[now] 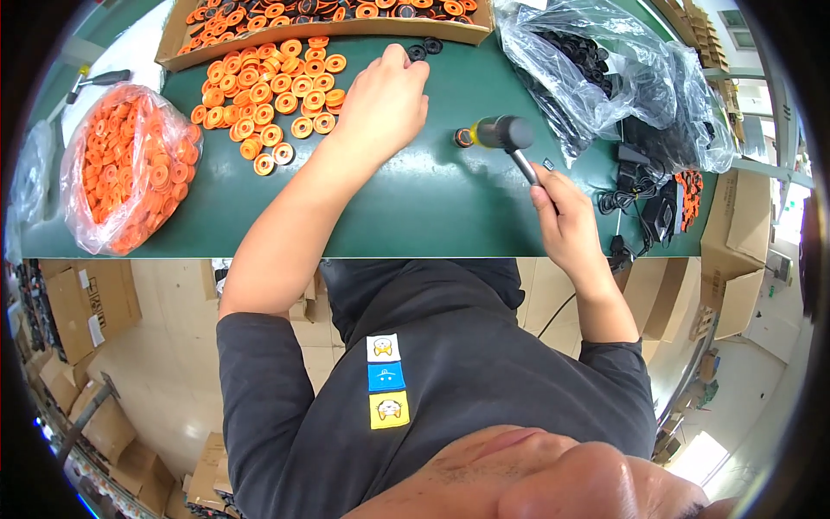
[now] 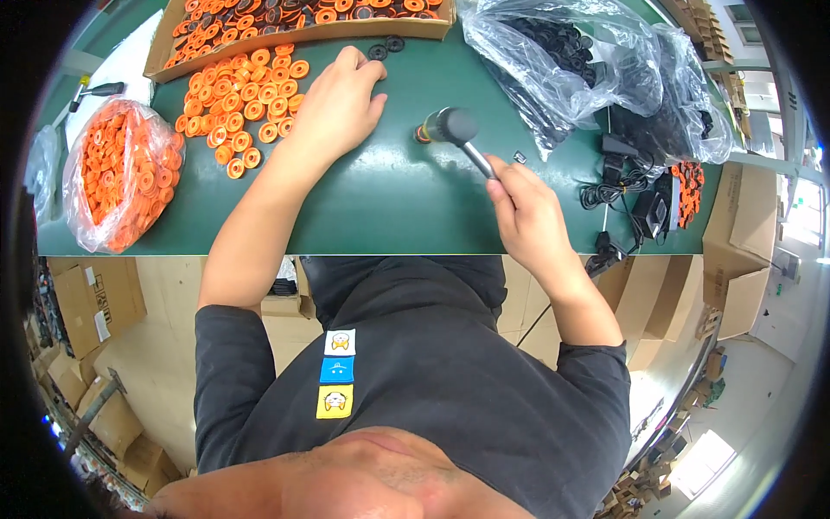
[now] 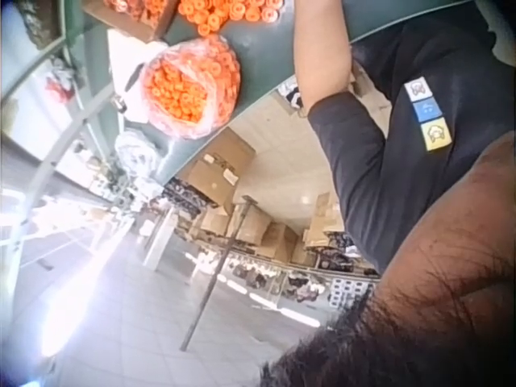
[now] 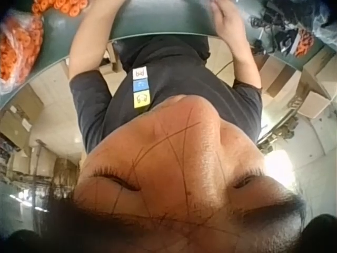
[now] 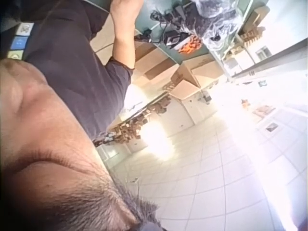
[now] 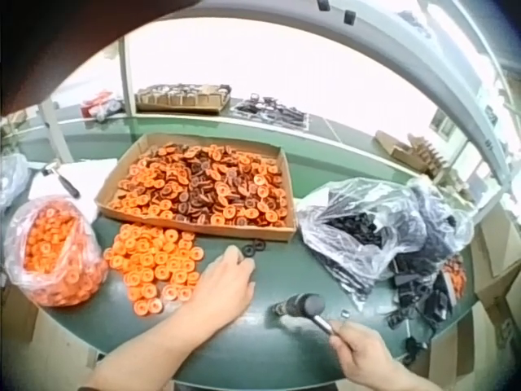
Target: The person assembles circular components by fitting orange and black plastic pieces together by hand, tapping them with a mallet, and placing the assembled pieces into a box.
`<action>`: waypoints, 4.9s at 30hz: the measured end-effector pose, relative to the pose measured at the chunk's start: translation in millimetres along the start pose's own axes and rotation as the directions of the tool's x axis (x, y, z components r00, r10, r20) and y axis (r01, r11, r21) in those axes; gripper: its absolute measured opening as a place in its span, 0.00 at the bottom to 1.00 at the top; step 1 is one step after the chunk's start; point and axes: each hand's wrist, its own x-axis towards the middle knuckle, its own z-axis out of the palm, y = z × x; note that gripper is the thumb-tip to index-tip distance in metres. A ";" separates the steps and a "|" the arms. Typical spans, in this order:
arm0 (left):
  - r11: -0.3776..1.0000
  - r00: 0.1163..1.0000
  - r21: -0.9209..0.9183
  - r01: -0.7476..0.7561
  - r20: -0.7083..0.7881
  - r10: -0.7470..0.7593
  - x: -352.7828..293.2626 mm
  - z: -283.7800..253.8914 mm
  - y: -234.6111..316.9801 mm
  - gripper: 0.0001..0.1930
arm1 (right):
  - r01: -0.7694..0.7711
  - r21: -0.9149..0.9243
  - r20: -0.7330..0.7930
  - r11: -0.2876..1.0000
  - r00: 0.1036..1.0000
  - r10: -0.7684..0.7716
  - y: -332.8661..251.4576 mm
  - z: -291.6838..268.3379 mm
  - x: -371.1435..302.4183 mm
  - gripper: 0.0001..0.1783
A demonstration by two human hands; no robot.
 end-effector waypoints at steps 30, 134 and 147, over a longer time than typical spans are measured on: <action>0.794 0.922 -0.597 0.117 0.363 0.137 3.0 -6.5 32.4 0.15 | 0.063 -0.316 -0.344 0.947 0.922 -0.176 61.8 -6.6 56.1 0.16; 0.485 0.916 -0.802 0.349 0.401 0.004 4.8 -5.4 18.7 0.14 | 0.091 0.839 -0.133 0.536 0.990 0.039 28.1 63.1 84.8 0.18; 0.291 0.941 -0.895 0.338 0.331 -0.072 -1.0 2.3 32.5 0.13 | 0.269 0.605 -0.327 0.750 0.942 -0.073 28.6 49.5 85.0 0.20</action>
